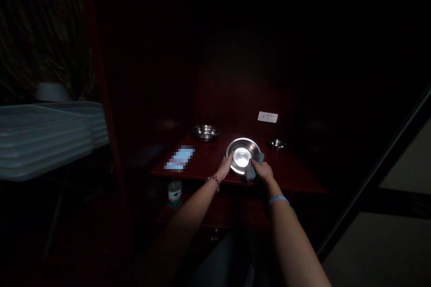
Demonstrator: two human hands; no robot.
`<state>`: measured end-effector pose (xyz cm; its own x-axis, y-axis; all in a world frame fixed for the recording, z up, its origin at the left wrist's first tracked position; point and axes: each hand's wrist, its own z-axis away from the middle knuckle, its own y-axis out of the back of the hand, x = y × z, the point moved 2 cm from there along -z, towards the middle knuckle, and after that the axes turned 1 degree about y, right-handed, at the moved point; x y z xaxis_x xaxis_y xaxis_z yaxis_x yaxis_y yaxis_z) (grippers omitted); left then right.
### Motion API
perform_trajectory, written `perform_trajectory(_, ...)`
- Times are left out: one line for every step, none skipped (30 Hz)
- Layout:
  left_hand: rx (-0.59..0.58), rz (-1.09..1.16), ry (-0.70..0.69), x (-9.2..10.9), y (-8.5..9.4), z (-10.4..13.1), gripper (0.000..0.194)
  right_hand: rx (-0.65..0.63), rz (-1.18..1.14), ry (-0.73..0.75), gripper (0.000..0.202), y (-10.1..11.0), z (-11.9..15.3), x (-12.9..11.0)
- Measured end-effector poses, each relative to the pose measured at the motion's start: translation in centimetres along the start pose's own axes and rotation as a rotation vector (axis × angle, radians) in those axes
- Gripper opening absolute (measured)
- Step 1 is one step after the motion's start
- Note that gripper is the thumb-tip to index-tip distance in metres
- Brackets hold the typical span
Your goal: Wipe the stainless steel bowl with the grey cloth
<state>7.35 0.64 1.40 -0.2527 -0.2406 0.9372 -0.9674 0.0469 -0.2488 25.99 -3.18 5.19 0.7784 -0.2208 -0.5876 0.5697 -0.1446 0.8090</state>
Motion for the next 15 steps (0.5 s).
perform_trajectory(0.005,0.001,0.008,0.08,-0.05,0.1,0.046,-0.006,-0.008,-0.002,0.066,-0.1,-0.12,0.1)
perform_trajectory(0.004,0.004,0.014,0.16,-0.08,0.21,0.045,-0.009,-0.016,-0.003,0.066,-0.18,-0.22,0.17)
perform_trajectory(0.0,0.009,0.015,0.23,-0.1,0.3,0.045,-0.01,-0.021,-0.005,0.066,-0.24,-0.3,0.2)
perform_trajectory(-0.007,0.014,0.013,0.29,-0.1,0.39,0.045,-0.009,-0.024,-0.007,0.066,-0.27,-0.36,0.21)
perform_trajectory(-0.01,0.017,0.011,0.32,-0.09,0.45,0.045,-0.009,-0.025,-0.009,0.067,-0.3,-0.4,0.19)
perform_trajectory(-0.011,0.02,0.01,0.34,-0.07,0.5,0.045,-0.009,-0.024,-0.012,0.067,-0.31,-0.42,0.16)
perform_trajectory(-0.014,0.023,0.011,0.34,-0.06,0.53,0.045,-0.011,-0.021,-0.015,0.068,-0.31,-0.43,0.14)
perform_trajectory(-0.018,0.027,0.011,0.36,-0.07,0.56,0.044,-0.014,-0.018,-0.018,0.068,-0.32,-0.44,0.12)
perform_trajectory(-0.025,0.031,0.011,0.39,-0.09,0.59,0.043,-0.016,-0.015,-0.019,0.069,-0.33,-0.45,0.11)
perform_trajectory(-0.036,0.035,0.009,0.45,-0.13,0.63,0.042,-0.018,-0.011,-0.02,0.069,-0.33,-0.46,0.12)
perform_trajectory(-0.048,0.04,0.006,0.53,-0.18,0.69,0.041,-0.019,-0.008,-0.021,0.07,-0.34,-0.47,0.13)
perform_trajectory(-0.056,0.042,0.004,0.64,-0.23,0.76,0.041,-0.019,-0.004,-0.021,0.07,-0.36,-0.48,0.12)
perform_trajectory(-0.058,0.043,0.005,0.76,-0.26,0.83,0.041,-0.018,-0.001,-0.021,0.07,-0.37,-0.49,0.1)
perform_trajectory(-0.056,0.045,0.011,0.88,-0.28,0.9,0.041,-0.018,0.003,-0.021,0.071,-0.38,-0.5,0.04)
perform_trajectory(-0.055,0.05,0.02,0.98,-0.3,0.96,0.041,-0.018,0.006,-0.02,0.071,-0.4,-0.49,-0.05)
